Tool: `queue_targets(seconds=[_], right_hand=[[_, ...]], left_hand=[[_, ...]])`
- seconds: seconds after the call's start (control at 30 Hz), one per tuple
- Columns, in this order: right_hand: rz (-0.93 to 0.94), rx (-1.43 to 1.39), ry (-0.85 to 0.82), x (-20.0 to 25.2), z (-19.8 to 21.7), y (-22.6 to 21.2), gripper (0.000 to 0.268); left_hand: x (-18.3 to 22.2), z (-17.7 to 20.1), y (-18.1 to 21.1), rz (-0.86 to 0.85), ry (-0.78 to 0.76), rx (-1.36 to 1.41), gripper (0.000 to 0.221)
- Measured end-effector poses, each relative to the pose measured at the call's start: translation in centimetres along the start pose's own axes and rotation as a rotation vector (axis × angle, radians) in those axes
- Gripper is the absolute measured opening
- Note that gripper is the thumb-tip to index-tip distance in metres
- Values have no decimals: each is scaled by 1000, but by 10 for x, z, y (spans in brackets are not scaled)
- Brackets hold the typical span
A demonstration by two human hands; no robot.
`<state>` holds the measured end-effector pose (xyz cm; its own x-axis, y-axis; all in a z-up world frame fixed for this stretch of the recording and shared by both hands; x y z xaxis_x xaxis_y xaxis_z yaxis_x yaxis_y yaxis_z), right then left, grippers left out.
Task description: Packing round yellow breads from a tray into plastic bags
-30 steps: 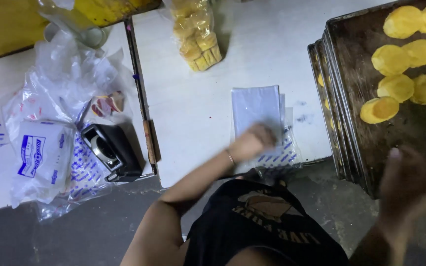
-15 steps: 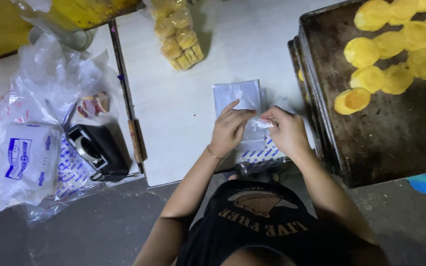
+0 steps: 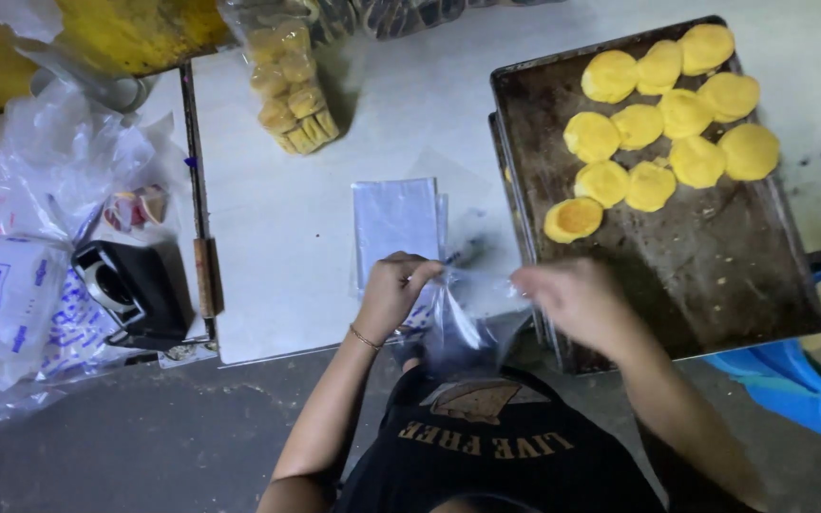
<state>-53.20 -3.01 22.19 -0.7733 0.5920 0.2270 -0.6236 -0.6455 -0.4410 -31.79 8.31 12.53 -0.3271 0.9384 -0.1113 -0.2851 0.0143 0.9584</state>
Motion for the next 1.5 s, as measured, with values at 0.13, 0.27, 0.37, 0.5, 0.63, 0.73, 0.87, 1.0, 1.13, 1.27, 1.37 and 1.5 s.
queue_targets(seconds=[0.13, 0.27, 0.37, 0.5, 0.63, 0.73, 0.87, 1.0, 1.13, 1.27, 1.37, 1.5], right_hand=[[45, 177, 126, -19, 17, 88, 29], [61, 683, 297, -57, 35, 204, 75], [229, 631, 207, -56, 65, 180, 57], [462, 176, 492, -44, 77, 163, 45], [412, 140, 206, -67, 27, 180, 43], [660, 306, 473, -74, 14, 186, 55], [250, 192, 547, -72, 42, 173, 51], [-43, -395, 326, -69, 77, 170, 42], [553, 200, 769, -100, 58, 170, 43], [359, 194, 577, -111, 78, 142, 69], [107, -199, 285, -122, 88, 163, 68], [1, -149, 181, -77, 96, 118, 73]], left_hand=[[14, -26, -27, 12, 90, -423, 24], [43, -40, -27, 8, 100, -246, 35], [66, -47, -33, 68, 152, -277, 38], [98, -48, -38, 171, 260, -265, 33], [115, -57, -35, 232, 281, -257, 33], [122, -60, -36, 230, 307, -282, 34], [124, -62, -25, 287, 324, -196, 30], [125, -66, -26, 305, 304, -187, 24], [112, -74, -28, 288, 255, -194, 25], [97, -71, -22, 248, 234, -181, 22], [95, -73, -16, 222, 197, -100, 26], [80, -65, 1, 298, 131, 70, 23]])
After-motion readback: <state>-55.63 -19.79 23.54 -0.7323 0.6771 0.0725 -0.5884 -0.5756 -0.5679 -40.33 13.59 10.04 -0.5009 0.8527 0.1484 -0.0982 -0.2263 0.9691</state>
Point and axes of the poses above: each hand's wrist, its own x-axis away from the middle knuckle, its own z-axis out of the back of the hand, y = z × x, the point moved 4 cm from there along -x, towards the middle knuckle, and after that the axes turned 13 degrees about x, right-handed, at the moved point
